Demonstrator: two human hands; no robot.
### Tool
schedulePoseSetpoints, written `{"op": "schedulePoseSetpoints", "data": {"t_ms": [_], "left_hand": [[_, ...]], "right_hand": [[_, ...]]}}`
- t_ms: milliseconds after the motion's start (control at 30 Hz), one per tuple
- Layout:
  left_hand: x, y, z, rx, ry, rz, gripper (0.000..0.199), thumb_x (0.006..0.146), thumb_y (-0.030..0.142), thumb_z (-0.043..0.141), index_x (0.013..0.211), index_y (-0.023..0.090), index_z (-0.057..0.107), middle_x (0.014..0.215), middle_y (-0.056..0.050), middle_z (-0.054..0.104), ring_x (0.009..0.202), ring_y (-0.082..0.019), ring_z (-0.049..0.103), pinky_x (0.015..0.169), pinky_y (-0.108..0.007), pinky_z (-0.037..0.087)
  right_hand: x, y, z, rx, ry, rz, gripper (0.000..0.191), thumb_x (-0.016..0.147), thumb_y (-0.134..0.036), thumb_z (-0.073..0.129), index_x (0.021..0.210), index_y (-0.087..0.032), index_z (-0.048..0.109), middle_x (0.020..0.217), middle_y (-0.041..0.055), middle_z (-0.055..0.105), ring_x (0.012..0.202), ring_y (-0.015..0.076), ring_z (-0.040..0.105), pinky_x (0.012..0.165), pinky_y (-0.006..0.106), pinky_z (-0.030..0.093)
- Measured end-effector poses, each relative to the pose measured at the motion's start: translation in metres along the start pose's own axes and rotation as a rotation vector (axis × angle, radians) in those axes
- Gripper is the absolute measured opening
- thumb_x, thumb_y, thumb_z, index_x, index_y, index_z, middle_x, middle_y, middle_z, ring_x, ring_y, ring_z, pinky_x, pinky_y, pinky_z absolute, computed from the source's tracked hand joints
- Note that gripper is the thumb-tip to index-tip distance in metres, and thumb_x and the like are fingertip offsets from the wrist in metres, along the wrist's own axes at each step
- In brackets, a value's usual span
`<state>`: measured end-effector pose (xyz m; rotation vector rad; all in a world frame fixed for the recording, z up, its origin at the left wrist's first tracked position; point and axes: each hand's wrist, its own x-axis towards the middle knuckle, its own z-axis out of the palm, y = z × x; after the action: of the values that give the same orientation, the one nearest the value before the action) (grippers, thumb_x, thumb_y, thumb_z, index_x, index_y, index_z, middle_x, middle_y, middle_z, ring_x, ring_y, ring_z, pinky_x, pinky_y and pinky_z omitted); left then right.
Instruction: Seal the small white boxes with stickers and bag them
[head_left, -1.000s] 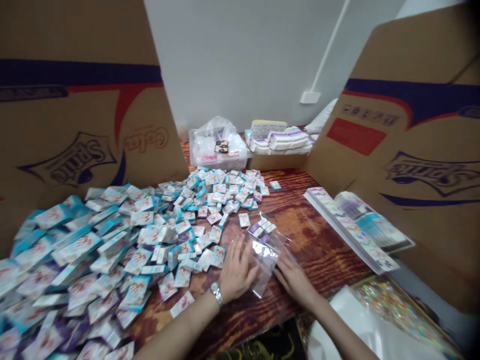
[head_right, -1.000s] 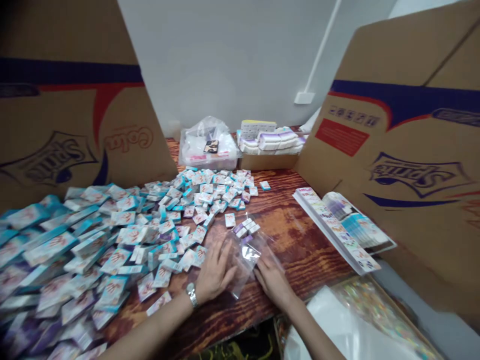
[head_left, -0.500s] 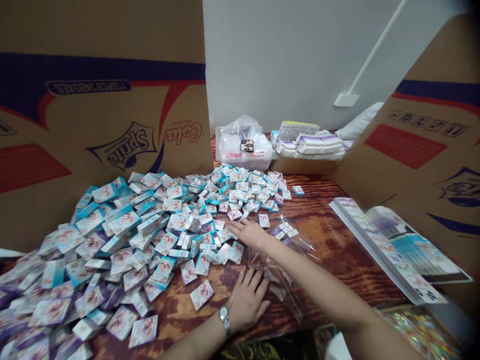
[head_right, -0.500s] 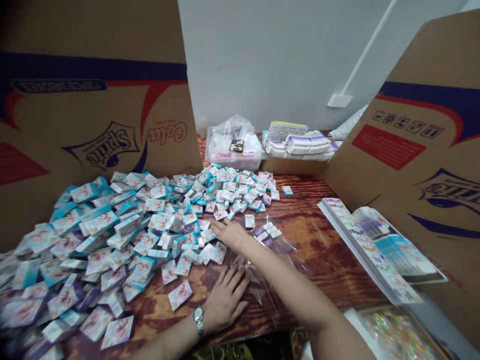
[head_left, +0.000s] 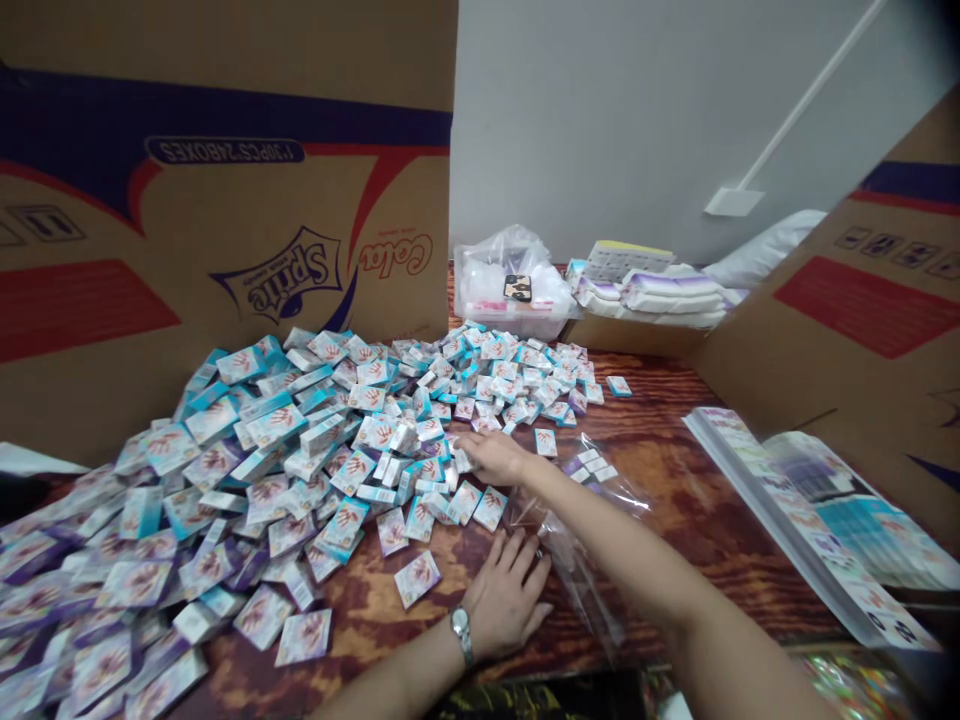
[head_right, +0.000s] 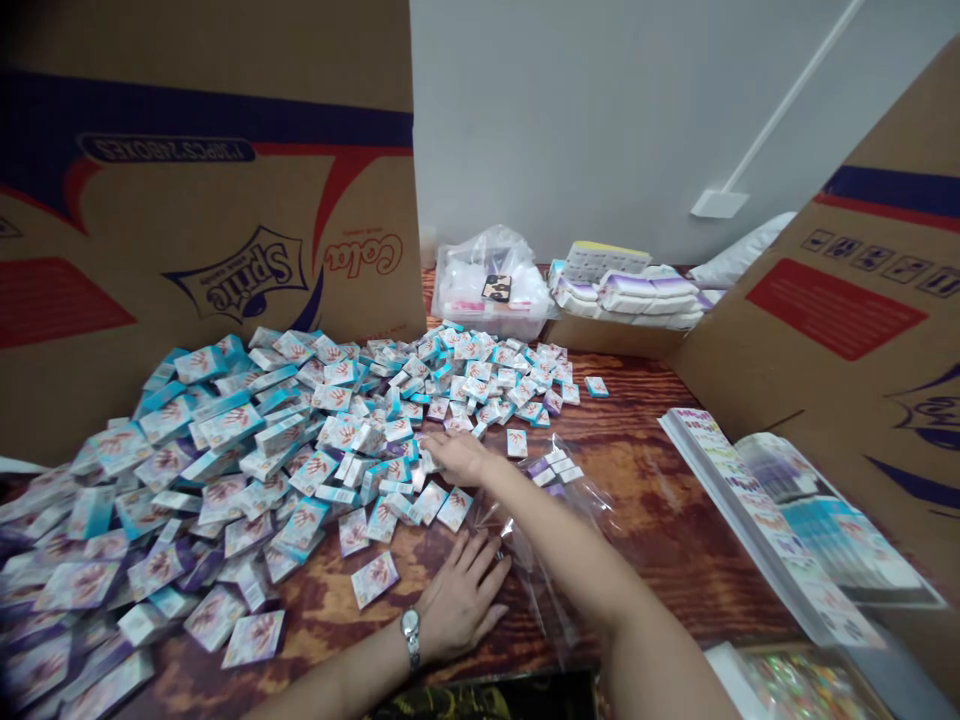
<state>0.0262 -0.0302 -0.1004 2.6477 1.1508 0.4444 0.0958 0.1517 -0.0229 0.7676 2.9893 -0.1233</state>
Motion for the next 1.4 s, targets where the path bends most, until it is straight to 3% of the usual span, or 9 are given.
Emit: {"op": "schedulePoseSetpoints", "data": {"t_ms": [100, 233, 433, 567, 733, 867, 1100, 1233, 1400], "left_hand": [[0.0, 0.0, 0.0, 0.0, 0.002, 0.002, 0.054, 0.092, 0.046, 0.035, 0.137, 0.016, 0.036, 0.143, -0.015, 0.037, 0.133, -0.032, 0.029, 0.108, -0.053, 0.023], [0.0, 0.001, 0.0, 0.011, -0.001, -0.005, 0.054, 0.091, 0.046, 0.039, 0.137, 0.017, 0.037, 0.144, -0.015, 0.035, 0.134, -0.031, 0.027, 0.108, -0.051, 0.023], [-0.001, 0.0, 0.001, 0.046, 0.023, -0.004, 0.052, 0.092, 0.043, 0.039, 0.137, 0.016, 0.037, 0.145, -0.016, 0.034, 0.135, -0.03, 0.025, 0.108, -0.049, 0.024], [0.0, 0.0, 0.001, 0.075, 0.028, -0.005, 0.051, 0.091, 0.041, 0.041, 0.136, 0.017, 0.038, 0.141, -0.016, 0.039, 0.132, -0.031, 0.032, 0.106, -0.05, 0.029], [0.004, 0.008, -0.002, 0.1, 0.105, -0.008, 0.047, 0.091, 0.031, 0.041, 0.136, 0.016, 0.039, 0.14, -0.016, 0.04, 0.133, -0.032, 0.028, 0.104, -0.053, 0.03], [0.009, 0.017, -0.001, 0.126, 0.076, -0.01, 0.046, 0.091, 0.034, 0.041, 0.135, 0.019, 0.04, 0.14, -0.014, 0.041, 0.132, -0.033, 0.03, 0.102, -0.053, 0.032], [0.012, 0.008, 0.002, 0.147, 0.072, -0.055, 0.047, 0.092, 0.038, 0.039, 0.136, 0.02, 0.041, 0.133, -0.012, 0.05, 0.123, -0.03, 0.042, 0.1, -0.05, 0.035], [0.009, -0.001, 0.0, 0.15, 0.102, -0.06, 0.046, 0.092, 0.038, 0.039, 0.135, 0.021, 0.042, 0.13, -0.01, 0.053, 0.121, -0.029, 0.044, 0.099, -0.049, 0.036], [0.019, 0.023, -0.007, 0.158, 0.152, 0.075, 0.047, 0.09, 0.031, 0.043, 0.135, 0.021, 0.041, 0.132, -0.013, 0.048, 0.124, -0.032, 0.039, 0.1, -0.049, 0.036]], "right_hand": [[-0.021, -0.001, -0.009, -0.006, 0.028, -0.078, 0.054, 0.078, -0.016, 0.056, 0.13, -0.017, 0.042, 0.114, 0.0106, 0.059, 0.103, 0.0242, 0.052, 0.084, 0.035, 0.044], [-0.05, -0.016, -0.001, -0.05, -0.013, -0.296, 0.026, 0.085, -0.015, 0.051, 0.109, -0.024, 0.057, 0.1, 0.0058, 0.064, 0.093, 0.0202, 0.055, 0.078, 0.032, 0.044], [-0.05, -0.035, 0.025, -0.086, 0.002, -0.255, 0.018, 0.088, -0.021, 0.052, 0.104, -0.022, 0.06, 0.095, 0.0071, 0.064, 0.085, 0.0205, 0.055, 0.074, 0.033, 0.043], [-0.058, -0.032, 0.014, -0.087, 0.026, -0.183, 0.023, 0.088, -0.02, 0.049, 0.109, -0.023, 0.058, 0.095, 0.0069, 0.064, 0.09, 0.0208, 0.055, 0.079, 0.035, 0.041], [-0.122, -0.021, -0.027, 0.131, 0.156, 0.087, 0.061, 0.077, -0.026, 0.061, 0.132, -0.015, 0.038, 0.122, 0.0138, 0.055, 0.109, 0.0259, 0.049, 0.09, 0.038, 0.04], [-0.17, -0.017, -0.044, 0.426, 0.25, 0.207, 0.066, 0.075, -0.018, 0.058, 0.135, -0.017, 0.031, 0.127, 0.0118, 0.05, 0.116, 0.0237, 0.048, 0.093, 0.034, 0.039], [-0.265, -0.018, -0.055, 0.664, 0.379, 0.617, 0.063, 0.077, -0.022, 0.056, 0.134, -0.018, 0.031, 0.097, 0.0036, 0.062, 0.078, 0.0175, 0.06, 0.069, 0.026, 0.046], [-0.329, -0.009, -0.03, 0.443, 0.17, 0.837, 0.061, 0.075, -0.018, 0.054, 0.132, -0.013, 0.035, 0.11, 0.0104, 0.061, 0.094, 0.0224, 0.06, 0.079, 0.028, 0.045], [-0.347, 0.008, 0.022, 0.329, -0.043, 1.082, 0.065, 0.068, -0.016, 0.061, 0.129, -0.002, 0.041, 0.109, 0.0211, 0.062, 0.096, 0.0287, 0.062, 0.08, 0.033, 0.045]]}}
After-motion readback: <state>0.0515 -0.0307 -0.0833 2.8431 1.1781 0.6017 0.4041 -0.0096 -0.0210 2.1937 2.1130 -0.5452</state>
